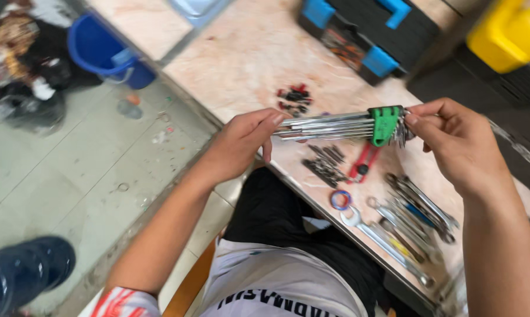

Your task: The person removes wrenches, screwdrivers, hex keys, drill bits and small hardware from an open toolbox and lays them out on the tiled counter. They sort the combination wrenches by size into a row on the counter and reposition the small toolbox on the table.

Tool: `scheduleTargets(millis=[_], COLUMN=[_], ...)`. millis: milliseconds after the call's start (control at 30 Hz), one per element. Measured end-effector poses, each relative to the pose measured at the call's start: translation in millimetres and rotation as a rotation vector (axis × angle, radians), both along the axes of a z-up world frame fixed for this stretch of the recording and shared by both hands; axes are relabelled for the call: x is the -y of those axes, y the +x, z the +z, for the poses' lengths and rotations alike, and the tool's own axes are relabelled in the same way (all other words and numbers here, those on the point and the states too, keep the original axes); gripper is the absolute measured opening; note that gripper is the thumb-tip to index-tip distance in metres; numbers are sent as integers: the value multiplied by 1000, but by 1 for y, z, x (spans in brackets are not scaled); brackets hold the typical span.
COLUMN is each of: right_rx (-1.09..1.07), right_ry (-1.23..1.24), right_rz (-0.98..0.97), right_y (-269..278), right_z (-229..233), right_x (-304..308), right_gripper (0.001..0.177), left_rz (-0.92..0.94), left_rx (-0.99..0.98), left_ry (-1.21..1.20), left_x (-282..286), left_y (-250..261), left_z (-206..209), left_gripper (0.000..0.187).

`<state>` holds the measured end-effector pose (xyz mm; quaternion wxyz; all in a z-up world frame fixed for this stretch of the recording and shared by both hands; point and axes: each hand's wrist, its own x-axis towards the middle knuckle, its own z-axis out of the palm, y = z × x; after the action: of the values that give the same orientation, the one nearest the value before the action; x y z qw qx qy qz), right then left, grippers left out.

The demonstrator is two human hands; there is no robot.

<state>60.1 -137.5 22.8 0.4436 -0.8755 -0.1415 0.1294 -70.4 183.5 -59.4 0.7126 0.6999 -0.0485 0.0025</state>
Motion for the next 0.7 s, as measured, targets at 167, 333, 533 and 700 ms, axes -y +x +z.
scheduleTargets(millis=[167, 333, 533, 700], right_rx=[-29, -53, -81, 2], right_ry=[-75, 2, 14, -313], right_rz=[-267, -442, -488, -509], right_y=[-37, -58, -58, -60], right_z=[-3, -19, -50, -56], right_x=[104, 169, 202, 196], right_gripper=[22, 23, 21, 23], left_rz=[-334, -443, -396, -373], left_rx=[66, 202, 346, 482], left_ry=[358, 696, 1006, 1127], left_x=[54, 128, 181, 190], left_y=[79, 136, 160, 160], left_z=[29, 42, 28, 9], left_gripper=[36, 37, 38, 38])
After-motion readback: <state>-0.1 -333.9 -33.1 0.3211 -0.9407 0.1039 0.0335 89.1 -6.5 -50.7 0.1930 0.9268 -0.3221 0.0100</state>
